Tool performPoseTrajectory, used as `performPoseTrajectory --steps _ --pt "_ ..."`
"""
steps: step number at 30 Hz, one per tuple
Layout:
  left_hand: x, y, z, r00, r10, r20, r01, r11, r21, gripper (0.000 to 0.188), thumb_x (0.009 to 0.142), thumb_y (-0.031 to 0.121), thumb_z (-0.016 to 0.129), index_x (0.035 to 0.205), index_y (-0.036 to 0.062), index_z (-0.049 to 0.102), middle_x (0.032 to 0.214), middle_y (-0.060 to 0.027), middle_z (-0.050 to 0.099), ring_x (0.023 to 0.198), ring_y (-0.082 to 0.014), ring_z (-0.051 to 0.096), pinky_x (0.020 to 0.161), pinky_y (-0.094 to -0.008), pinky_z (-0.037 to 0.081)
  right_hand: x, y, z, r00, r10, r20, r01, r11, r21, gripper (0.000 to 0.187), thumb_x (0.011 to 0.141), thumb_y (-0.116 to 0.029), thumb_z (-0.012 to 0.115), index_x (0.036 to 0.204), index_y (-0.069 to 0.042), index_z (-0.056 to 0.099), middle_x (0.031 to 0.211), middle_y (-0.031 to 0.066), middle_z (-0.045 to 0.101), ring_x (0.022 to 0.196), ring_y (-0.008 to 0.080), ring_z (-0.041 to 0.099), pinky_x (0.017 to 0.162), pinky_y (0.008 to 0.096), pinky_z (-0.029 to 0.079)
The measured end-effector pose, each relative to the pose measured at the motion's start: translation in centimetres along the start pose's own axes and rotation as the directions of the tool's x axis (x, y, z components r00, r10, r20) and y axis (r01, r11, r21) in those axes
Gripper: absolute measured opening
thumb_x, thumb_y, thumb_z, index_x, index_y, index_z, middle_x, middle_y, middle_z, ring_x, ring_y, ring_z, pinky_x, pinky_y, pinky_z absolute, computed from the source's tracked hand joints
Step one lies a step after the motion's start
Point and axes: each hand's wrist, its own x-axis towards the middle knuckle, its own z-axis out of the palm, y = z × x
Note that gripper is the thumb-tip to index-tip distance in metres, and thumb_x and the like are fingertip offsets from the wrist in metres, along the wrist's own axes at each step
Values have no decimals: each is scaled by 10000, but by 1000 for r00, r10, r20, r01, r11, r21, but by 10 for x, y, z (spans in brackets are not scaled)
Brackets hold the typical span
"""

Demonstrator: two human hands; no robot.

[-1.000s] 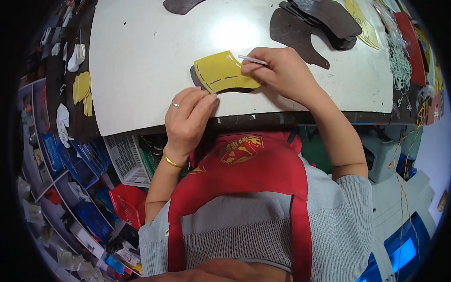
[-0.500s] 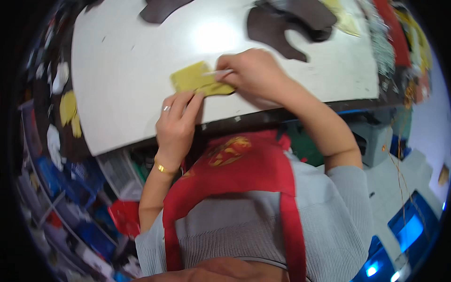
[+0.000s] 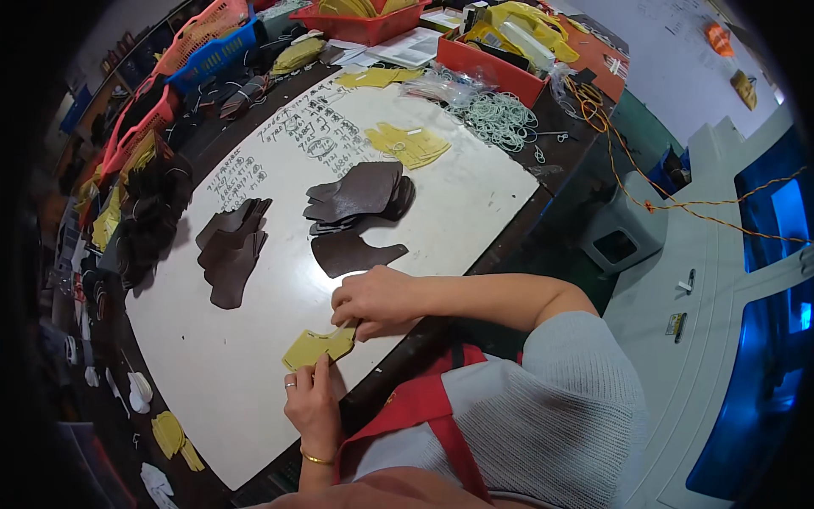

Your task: The person traces guidelines onto cut leather pieces by aligning a plastic template over each piece and drawing markings with a pen.

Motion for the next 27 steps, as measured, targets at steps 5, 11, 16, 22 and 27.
performPoseTrajectory --steps 5,11,16,22,27 --pt "-13 0 -4 999 -3 35 2 999 49 408 825 45 644 1210 157 717 929 -66 600 859 -287 609 649 -373 550 -1 13 21 938 -346 -17 343 936 -85 171 838 -196 711 1001 -150 690 1023 -18 672 941 194 649 605 348 556" --pt "-5 10 2 998 39 54 -36 998 -46 456 831 54 593 1281 3 640 988 -119 588 941 -292 602 820 -378 540 8 10 7 986 -148 -71 150 989 21 188 825 -169 753 1005 -127 721 983 36 722 897 266 692 716 385 566" --pt "-3 31 7 991 -21 130 13 998 58 467 864 162 645 1245 -105 605 1120 -193 603 1037 -322 596 942 -409 506 59 -4 -13 955 -288 -76 265 938 -224 182 946 -229 579 939 -88 694 940 59 709 859 295 685 696 388 530" --pt "-15 35 22 997 -73 20 74 996 -50 568 852 300 731 1255 -81 608 1189 -230 599 1119 -376 586 1007 -465 477 102 -59 32 898 -179 402 105 974 199 257 1030 -291 562 917 -83 664 737 120 667 665 323 656 615 377 507" --pt "-21 39 26 995 -80 63 87 989 -119 582 855 339 731 1279 -42 613 1212 -243 593 1163 -393 583 1024 -493 464 111 -63 45 883 -280 377 256 960 113 302 1013 -373 589 929 -99 682 669 118 644 635 318 644 581 372 491"
